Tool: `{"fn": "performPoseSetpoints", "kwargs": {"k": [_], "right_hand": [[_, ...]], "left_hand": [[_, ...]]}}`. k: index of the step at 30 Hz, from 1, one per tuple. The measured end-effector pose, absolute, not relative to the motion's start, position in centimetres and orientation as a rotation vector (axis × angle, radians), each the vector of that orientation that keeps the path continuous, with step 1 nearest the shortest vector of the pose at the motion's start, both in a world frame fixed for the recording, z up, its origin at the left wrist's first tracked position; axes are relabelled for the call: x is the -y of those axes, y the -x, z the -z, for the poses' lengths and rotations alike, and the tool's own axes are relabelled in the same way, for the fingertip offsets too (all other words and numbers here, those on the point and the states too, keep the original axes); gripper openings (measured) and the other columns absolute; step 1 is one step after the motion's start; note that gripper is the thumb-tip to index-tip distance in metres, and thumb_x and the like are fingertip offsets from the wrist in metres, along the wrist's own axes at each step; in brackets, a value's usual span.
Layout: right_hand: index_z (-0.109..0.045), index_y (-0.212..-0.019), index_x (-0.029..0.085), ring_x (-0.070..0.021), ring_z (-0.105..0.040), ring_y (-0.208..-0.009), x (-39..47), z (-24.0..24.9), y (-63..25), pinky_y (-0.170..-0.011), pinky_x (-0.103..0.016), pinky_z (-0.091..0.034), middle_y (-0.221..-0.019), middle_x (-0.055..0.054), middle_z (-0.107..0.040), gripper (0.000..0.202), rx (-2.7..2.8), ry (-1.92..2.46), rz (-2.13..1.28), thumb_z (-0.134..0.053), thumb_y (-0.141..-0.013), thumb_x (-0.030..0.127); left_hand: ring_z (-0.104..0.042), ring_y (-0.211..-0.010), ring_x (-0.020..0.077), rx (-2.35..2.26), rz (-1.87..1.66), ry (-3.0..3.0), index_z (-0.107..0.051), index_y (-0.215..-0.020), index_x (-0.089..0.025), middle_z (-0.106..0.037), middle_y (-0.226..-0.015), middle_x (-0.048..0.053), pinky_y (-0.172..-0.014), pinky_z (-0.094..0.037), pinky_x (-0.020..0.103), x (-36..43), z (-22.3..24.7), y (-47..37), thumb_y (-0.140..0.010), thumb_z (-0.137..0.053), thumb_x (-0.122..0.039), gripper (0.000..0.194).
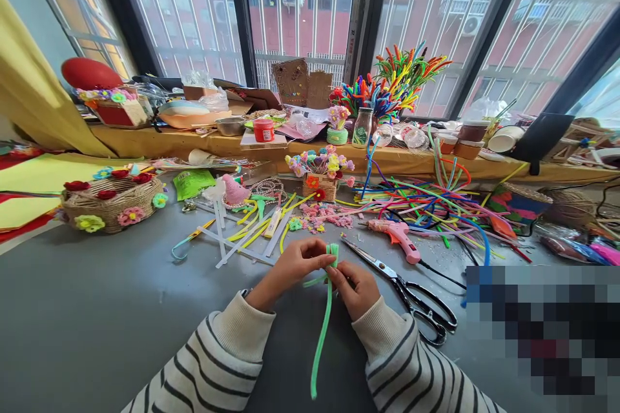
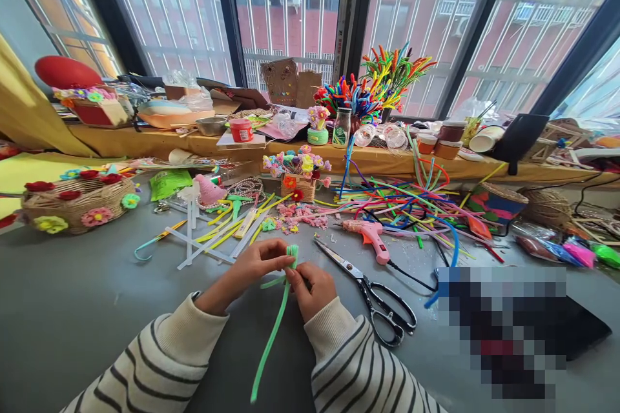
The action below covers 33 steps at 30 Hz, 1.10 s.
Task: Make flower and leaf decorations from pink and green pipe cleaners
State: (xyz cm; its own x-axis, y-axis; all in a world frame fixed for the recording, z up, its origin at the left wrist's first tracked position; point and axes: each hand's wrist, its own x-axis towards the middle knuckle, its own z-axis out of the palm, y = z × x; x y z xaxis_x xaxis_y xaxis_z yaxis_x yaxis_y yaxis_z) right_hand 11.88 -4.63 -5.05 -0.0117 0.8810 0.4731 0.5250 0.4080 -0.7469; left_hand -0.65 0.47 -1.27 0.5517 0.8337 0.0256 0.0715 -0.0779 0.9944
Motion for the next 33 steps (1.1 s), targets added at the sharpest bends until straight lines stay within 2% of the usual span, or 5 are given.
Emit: {"fn": "performPoseSetpoints", "kwargs": {"k": [7,17,23,28,33], "right_hand": [[-0.046,-0.047,0.017,-0.0086,-0.040,-0.044,4.62,4.98,-12.26,-0.045,-0.020,-0.030,-0.045,0.003,-0.043,0.036,1.541,1.310,-0.442,-0.034,-0.076,0.036],[-0.043,-0.048,0.017,-0.0088,-0.038,-0.043,4.72,4.77,-12.37,-0.042,-0.020,-0.030,-0.044,0.003,-0.039,0.035,1.405,1.335,-0.458,-0.034,-0.075,0.039],[-0.047,-0.051,0.017,-0.0090,-0.040,-0.044,4.77,4.73,-12.38,-0.043,-0.020,-0.031,-0.046,0.003,-0.041,0.034,1.611,1.280,-0.604,-0.033,-0.076,0.036],[-0.045,-0.051,0.017,-0.0096,-0.040,-0.047,4.92,4.40,-12.24,-0.046,-0.021,-0.031,-0.048,0.003,-0.041,0.031,1.720,1.219,-0.591,-0.034,-0.077,0.031],[-0.044,-0.050,0.016,-0.0094,-0.041,-0.047,4.81,4.63,-12.20,-0.048,-0.021,-0.030,-0.048,0.003,-0.042,0.033,1.658,1.251,-0.523,-0.033,-0.077,0.031]], "left_hand": [[-0.045,-0.049,0.0071,-0.834,-0.740,-1.481,-0.045,-0.056,-0.013,-0.049,-0.050,-0.004,-0.051,-0.035,0.020,-0.80,1.58,0.67,-0.059,-0.057,-0.036,0.025],[-0.046,-0.052,0.0069,-0.899,-0.591,-1.340,-0.046,-0.058,-0.014,-0.050,-0.055,-0.003,-0.050,-0.033,0.018,-0.46,1.04,0.81,-0.058,-0.057,-0.038,0.027],[-0.050,-0.065,0.0095,-0.811,-0.627,-1.347,-0.053,-0.084,-0.016,-0.055,-0.076,0.001,-0.059,-0.036,0.020,-0.27,0.97,0.84,-0.062,-0.056,-0.033,0.028],[-0.046,-0.059,0.0075,-0.745,-0.677,-1.395,-0.052,-0.063,-0.013,-0.050,-0.060,-0.002,-0.059,-0.035,0.020,-0.38,1.19,0.79,-0.059,-0.059,-0.027,0.017],[-0.043,-0.050,0.0059,-0.775,-0.717,-1.403,-0.042,-0.056,-0.014,-0.045,-0.050,-0.006,-0.052,-0.035,0.020,-0.60,1.46,0.54,-0.058,-0.060,-0.029,0.024]]}}
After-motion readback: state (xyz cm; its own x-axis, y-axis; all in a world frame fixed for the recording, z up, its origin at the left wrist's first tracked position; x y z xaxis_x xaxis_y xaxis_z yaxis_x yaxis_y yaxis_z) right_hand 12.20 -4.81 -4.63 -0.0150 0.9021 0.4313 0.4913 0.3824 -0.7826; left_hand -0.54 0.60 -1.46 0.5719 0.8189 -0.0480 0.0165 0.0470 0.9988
